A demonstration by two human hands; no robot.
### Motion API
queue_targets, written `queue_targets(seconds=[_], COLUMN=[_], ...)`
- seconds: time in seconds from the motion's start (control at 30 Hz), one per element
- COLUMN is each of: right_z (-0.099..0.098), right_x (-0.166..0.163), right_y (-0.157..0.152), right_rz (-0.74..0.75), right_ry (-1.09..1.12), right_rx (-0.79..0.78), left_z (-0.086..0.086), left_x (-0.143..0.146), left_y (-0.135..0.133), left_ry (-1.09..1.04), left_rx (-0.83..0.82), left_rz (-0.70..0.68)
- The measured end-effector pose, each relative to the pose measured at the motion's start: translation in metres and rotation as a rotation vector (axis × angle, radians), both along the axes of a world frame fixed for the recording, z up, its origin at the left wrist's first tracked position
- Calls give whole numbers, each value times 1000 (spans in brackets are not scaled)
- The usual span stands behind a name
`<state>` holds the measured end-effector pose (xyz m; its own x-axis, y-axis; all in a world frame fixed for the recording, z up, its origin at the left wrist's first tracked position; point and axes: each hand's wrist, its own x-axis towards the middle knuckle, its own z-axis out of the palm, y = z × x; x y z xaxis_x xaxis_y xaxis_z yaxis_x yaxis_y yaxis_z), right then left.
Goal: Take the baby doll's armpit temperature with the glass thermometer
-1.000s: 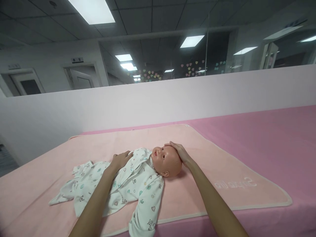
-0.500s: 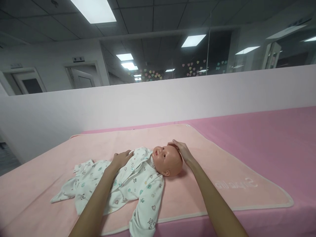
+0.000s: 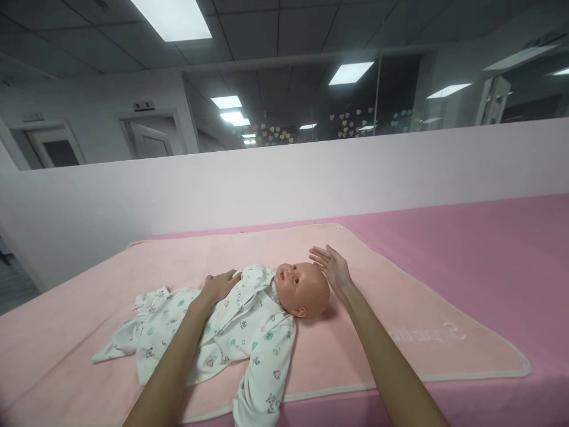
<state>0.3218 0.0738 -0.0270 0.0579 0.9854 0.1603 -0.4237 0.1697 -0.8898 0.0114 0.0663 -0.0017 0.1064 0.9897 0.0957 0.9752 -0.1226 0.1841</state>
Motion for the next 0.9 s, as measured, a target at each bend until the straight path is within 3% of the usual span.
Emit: queue_targets(seconds=[0.07, 0.2, 0.33, 0.57, 0.77, 0.9], right_z=[-1, -1, -1, -1, 3, 2], right_x=[-2, -12, -12, -4, -13, -11], right_y=[-1, -11, -13, -3, -18, -14], right_rz=[-14, 156, 158, -75, 211, 107], right_ry=[-114, -344, -320, -176, -329, -298], right_rx=[45, 66, 36, 84, 48, 25], left_z=[0, -1, -2, -1, -3, -3], left_x=[0, 0, 1, 0, 0, 0], left_y=[0, 1, 1, 1, 2, 1], left_ry=[2, -1, -2, -5, -20, -26], left_rx=[1, 3, 6, 9, 14, 12], left_rz=[-2, 0, 1, -3, -3, -2])
